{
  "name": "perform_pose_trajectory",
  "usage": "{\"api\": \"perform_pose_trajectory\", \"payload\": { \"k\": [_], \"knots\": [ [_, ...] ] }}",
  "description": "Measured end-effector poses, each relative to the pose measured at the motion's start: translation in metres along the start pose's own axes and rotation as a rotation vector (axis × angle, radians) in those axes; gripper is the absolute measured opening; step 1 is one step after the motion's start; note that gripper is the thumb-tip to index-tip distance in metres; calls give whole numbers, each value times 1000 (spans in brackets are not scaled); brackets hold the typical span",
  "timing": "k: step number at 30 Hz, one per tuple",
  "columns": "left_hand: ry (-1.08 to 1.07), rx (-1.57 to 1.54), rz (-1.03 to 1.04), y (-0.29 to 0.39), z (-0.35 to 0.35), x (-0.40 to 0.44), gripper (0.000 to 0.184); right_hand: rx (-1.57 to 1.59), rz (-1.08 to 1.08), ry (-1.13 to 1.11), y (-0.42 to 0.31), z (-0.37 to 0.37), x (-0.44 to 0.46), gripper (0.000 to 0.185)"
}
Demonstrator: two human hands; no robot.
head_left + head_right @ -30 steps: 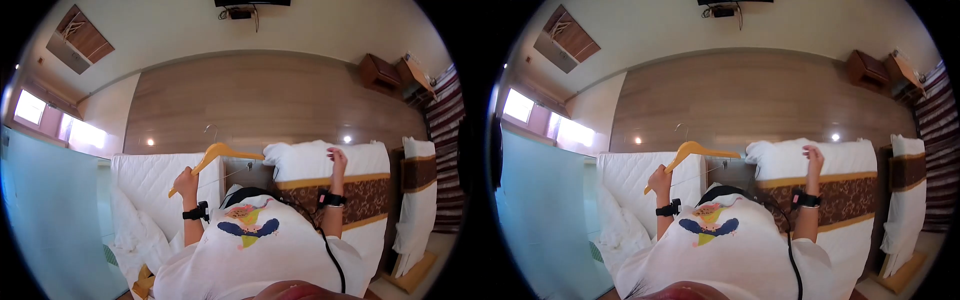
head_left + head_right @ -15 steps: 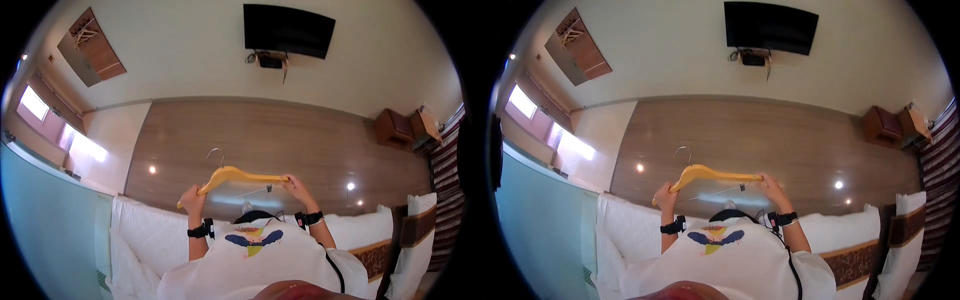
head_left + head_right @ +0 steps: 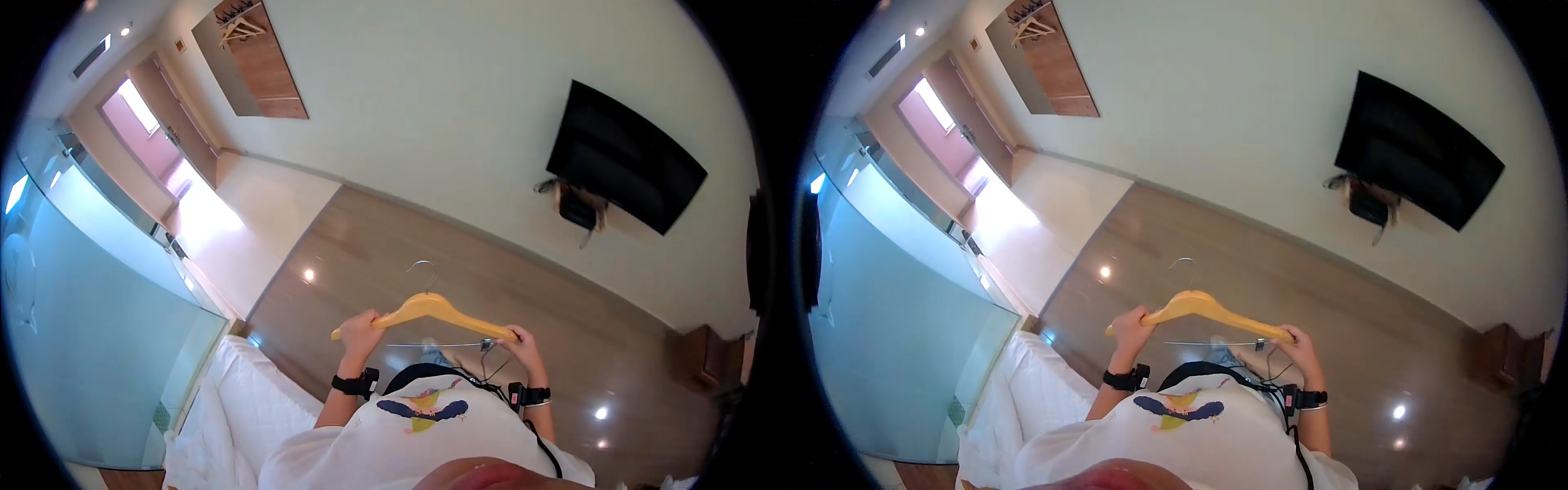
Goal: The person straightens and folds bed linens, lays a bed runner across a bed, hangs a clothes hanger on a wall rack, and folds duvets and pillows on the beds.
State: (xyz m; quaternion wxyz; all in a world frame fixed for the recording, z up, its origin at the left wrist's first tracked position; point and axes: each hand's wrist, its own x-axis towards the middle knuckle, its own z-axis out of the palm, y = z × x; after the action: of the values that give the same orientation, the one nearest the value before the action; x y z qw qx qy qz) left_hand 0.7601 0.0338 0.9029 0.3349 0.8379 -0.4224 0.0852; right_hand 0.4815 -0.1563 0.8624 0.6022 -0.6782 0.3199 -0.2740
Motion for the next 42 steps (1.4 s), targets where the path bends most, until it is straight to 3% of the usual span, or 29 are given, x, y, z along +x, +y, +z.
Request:
{"api": "perform_pose_trajectory", "payload": {
  "k": [4, 6, 8, 10, 12, 16, 20, 23, 25, 29, 32, 35, 42],
  "knots": [
    [-16, 60, -115, -25, 5, 88, 23, -33, 105, -214, -31, 23, 134, 24],
    [-21, 47, -159, -50, 9, 134, 24, -230, -136, -232, -53, 45, 205, 24],
    [-45, 8, -199, -73, 16, 155, 26, -230, -140, -312, -81, 66, 253, 23],
    [136, -328, -248, -106, 24, 182, 37, -137, -171, -287, -65, 93, 308, 26],
    [151, -203, -238, -138, 19, 211, 41, -227, -247, -272, -76, 122, 355, 26],
    [221, -188, -462, -230, 22, 251, 37, -456, -345, -253, -99, 171, 429, 25],
    [258, -113, -362, -320, 26, 324, 42, -454, -316, -182, -101, 221, 518, 26],
    [199, -76, -254, -346, 18, 387, 59, -350, -302, -79, -113, 256, 566, 25],
    [147, -32, -213, -335, 6, 434, 62, -305, -198, -101, -135, 277, 589, 23],
    [88, 54, -84, -364, 16, 525, 68, -148, -253, -34, -144, 314, 648, 21],
    [68, 165, 63, -395, 16, 601, 67, -35, -185, -28, -137, 333, 698, 20],
    [84, 219, 136, -438, 17, 684, 63, 57, -278, 41, -131, 366, 766, 17],
    [272, 277, 226, -510, -31, 838, 57, 226, -313, 47, -219, 426, 888, 15]
  ]
}}
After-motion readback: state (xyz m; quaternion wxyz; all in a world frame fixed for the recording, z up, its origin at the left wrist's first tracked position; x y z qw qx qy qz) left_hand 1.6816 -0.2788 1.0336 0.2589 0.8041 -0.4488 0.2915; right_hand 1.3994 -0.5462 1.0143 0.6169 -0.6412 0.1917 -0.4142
